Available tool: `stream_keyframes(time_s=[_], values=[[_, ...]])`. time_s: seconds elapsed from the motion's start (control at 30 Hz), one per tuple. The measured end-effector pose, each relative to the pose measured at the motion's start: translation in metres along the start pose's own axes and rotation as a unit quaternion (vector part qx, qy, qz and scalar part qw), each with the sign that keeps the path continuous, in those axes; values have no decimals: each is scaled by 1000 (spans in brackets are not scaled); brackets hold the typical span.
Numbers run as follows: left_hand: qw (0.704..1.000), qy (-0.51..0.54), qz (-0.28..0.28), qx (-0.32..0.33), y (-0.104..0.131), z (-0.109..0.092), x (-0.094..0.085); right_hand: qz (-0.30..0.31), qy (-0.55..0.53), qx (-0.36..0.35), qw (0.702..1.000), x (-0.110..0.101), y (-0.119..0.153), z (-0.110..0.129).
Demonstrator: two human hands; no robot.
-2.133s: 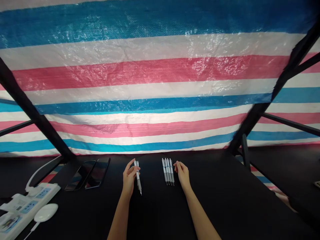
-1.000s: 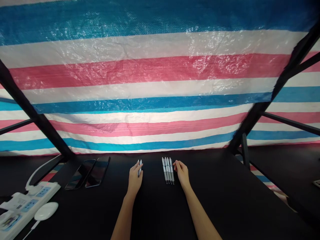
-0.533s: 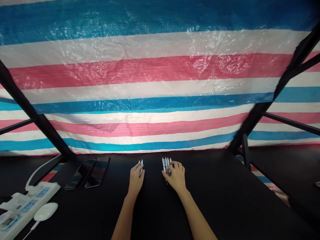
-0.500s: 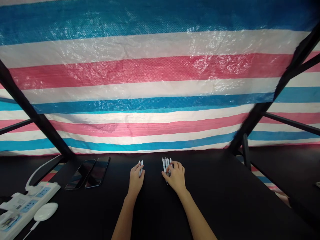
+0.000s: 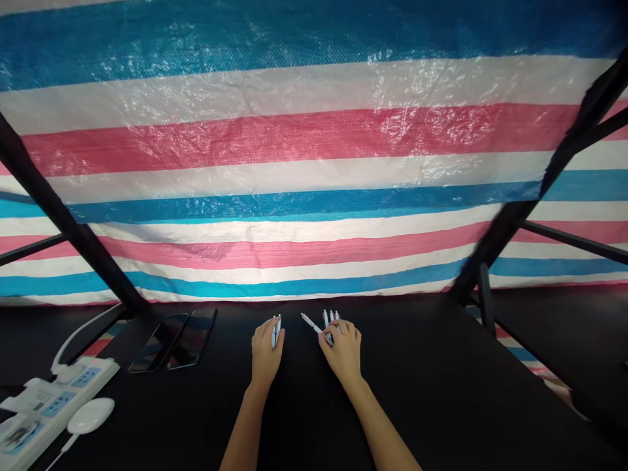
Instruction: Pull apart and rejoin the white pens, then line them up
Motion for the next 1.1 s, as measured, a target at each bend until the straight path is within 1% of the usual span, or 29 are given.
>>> stream_keyframes(time_s=[0.13, 0.2, 0.27, 0.4, 0.53, 0.63, 0.73, 0.8, 0.87, 1.03, 1.1], values=[[999, 13, 24, 37, 3, -18, 1, 68, -136, 20, 988, 6, -3, -8], [998, 23, 40, 53, 5, -23, 4, 86, -184, 27, 979, 8, -4, -10], [996, 34, 53, 63, 6, -26, 6, 90, -214, 35, 972, 9, -5, -13], [995, 58, 48, 68, 6, -31, 4, 89, -244, 57, 964, 9, -7, -19], [995, 54, 42, 78, 6, -39, 0, 116, -280, 80, 949, 14, -6, -23], [992, 28, 47, 116, 9, -51, 1, 143, -285, 107, 942, 19, -3, -28], [988, -3, 47, 150, 12, -59, 3, 149, -256, 130, 946, 19, -1, -32], [987, -15, 51, 151, 13, -60, 4, 147, -224, 121, 956, 17, -2, -29], [988, -19, 59, 138, 13, -58, 5, 142, -192, 93, 967, 16, -3, -22], [993, 4, 66, 93, 10, -47, 5, 96, -149, 0, 984, 6, -6, 0], [994, 15, 67, 82, 10, -44, 5, 82, -144, -20, 986, 3, -7, 4]])
Point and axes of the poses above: each hand's wrist, its own y-axis away from the middle knuckle, its own x-axis out of the palm, z = x × y, the point moved 10 cm from there along -y, towards the middle knuckle, and after that the axes turned 9 degrees about -y, right-handed, at the moved point
